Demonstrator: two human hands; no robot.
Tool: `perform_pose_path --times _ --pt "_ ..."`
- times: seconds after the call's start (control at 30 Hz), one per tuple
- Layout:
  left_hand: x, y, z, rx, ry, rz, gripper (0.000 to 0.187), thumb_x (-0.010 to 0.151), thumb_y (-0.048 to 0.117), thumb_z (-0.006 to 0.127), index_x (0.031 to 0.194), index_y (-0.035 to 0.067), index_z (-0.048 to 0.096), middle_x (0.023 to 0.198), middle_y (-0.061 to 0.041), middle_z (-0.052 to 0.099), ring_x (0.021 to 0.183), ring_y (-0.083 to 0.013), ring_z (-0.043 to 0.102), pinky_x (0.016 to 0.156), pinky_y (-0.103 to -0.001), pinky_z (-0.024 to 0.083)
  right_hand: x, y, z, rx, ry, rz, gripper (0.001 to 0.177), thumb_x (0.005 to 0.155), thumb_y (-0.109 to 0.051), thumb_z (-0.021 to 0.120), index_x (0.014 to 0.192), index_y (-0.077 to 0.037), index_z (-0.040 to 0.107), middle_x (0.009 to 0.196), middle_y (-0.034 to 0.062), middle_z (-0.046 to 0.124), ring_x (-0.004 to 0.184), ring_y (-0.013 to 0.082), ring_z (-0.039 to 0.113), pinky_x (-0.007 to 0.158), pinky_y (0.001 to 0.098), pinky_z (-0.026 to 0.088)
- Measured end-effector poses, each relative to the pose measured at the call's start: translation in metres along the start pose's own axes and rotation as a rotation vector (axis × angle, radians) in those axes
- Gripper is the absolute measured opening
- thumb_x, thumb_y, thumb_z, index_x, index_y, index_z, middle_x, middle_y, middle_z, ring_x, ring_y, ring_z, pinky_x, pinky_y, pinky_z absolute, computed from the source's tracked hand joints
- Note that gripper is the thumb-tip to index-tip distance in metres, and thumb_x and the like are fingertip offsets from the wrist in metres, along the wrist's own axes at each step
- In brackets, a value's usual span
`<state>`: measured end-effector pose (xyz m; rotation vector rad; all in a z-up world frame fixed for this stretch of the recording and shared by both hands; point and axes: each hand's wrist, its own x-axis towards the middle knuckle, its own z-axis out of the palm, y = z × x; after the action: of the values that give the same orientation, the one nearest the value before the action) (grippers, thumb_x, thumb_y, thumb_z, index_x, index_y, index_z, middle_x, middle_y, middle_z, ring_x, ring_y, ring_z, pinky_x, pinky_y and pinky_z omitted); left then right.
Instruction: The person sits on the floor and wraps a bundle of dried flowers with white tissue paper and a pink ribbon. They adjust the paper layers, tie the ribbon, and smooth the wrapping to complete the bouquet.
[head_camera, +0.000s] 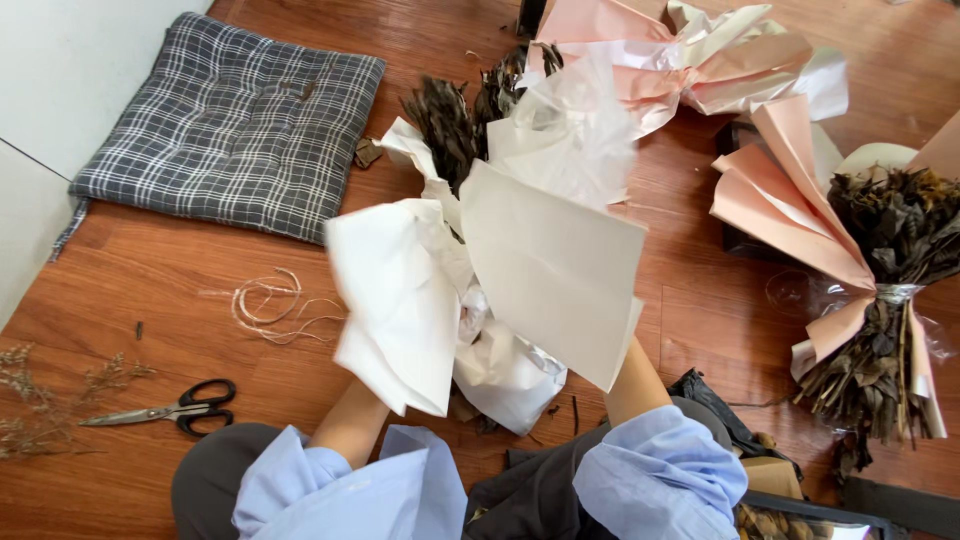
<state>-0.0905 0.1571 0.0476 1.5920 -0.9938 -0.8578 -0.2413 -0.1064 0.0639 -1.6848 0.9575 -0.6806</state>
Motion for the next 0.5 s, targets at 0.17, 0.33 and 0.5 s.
perform_pose_path --times 0.17,0.33,0.5 --pt "-0.005 -0.004 0.018 -0.431 -0.017 -0.096 0.062 0.094 0.031 0.057 0.154 0.025 0.044 0.144 -0.023 0.045 0.101 -0.0428 0.063 0.097 -0.056 0.046 -0.021 -0.006 -0.007 -0.016 -0.184 -0.12 0.06 0.079 -0.055 0.064 0.114 -0.008 0.075 0.119 0.0183 0.074 0.116 0.0357 0.065 0.103 0.0651 0.035" --pt "0.061 0.019 0.058 0.088 0.104 -0.022 0.063 0.095 0.032 0.057 0.155 0.024 0.041 0.146 -0.023 0.043 0.099 -0.0437 0.064 0.097 -0.057 0.046 -0.025 0.0 0.006 -0.146 -0.239 -0.165 0.059 0.079 -0.052 0.067 0.115 -0.007 0.073 0.12 0.0183 0.073 0.116 0.0344 0.064 0.102 0.0609 0.037" --pt "0.096 0.036 0.085 0.638 0.198 -0.023 0.064 0.095 0.032 0.057 0.156 0.023 0.039 0.148 -0.022 0.04 0.098 -0.0445 0.064 0.097 -0.059 0.045 -0.037 0.002 0.016 -0.2 -0.231 -0.184 0.058 0.078 -0.05 0.07 0.117 -0.006 0.072 0.121 0.0183 0.072 0.116 0.0332 0.064 0.101 0.0568 0.039"
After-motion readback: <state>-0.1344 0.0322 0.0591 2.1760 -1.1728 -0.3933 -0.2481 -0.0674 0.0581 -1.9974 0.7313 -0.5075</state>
